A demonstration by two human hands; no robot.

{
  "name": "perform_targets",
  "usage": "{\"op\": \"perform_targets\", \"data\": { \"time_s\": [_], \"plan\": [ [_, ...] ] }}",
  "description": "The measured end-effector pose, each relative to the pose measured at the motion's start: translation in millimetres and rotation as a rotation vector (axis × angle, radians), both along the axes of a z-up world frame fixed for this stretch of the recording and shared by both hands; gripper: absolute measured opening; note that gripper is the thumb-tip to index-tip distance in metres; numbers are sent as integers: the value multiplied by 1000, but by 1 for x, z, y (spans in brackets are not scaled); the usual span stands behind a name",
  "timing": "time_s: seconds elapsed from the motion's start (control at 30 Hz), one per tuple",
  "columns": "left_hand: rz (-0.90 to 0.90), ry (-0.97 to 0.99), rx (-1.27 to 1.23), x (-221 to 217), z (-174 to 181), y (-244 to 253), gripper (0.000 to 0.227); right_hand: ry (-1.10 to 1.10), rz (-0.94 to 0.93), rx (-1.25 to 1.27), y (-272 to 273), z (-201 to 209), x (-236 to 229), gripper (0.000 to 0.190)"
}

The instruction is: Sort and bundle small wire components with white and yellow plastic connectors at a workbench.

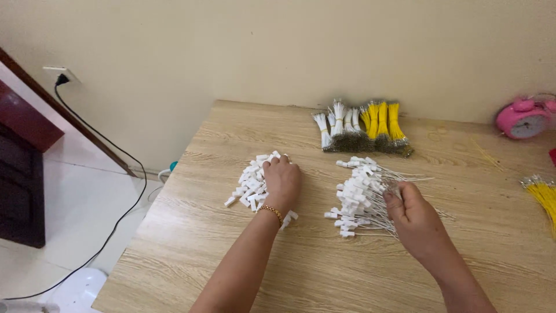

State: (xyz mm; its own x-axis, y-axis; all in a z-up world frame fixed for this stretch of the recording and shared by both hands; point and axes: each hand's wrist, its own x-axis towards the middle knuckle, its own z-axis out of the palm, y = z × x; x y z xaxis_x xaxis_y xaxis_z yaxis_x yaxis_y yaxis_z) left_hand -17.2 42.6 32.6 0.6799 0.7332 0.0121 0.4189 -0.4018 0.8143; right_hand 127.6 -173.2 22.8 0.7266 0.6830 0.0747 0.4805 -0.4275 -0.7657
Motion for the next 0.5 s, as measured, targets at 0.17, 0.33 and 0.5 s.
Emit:
{"op": "perform_targets", "data": {
  "time_s": [0.17,0.33,0.5],
  "plan": [
    [-53,-132,-222,-7,6,-15,36,87,-26,71,-3,6,-10,23],
    [-120,-263,-447,-8,18,-38,33,165,-63,149,-10,19,-22,22],
    [-175,-379,-687,-11,22,-56,31,248,-94,217,-12,26,-32,21]
  ]
}}
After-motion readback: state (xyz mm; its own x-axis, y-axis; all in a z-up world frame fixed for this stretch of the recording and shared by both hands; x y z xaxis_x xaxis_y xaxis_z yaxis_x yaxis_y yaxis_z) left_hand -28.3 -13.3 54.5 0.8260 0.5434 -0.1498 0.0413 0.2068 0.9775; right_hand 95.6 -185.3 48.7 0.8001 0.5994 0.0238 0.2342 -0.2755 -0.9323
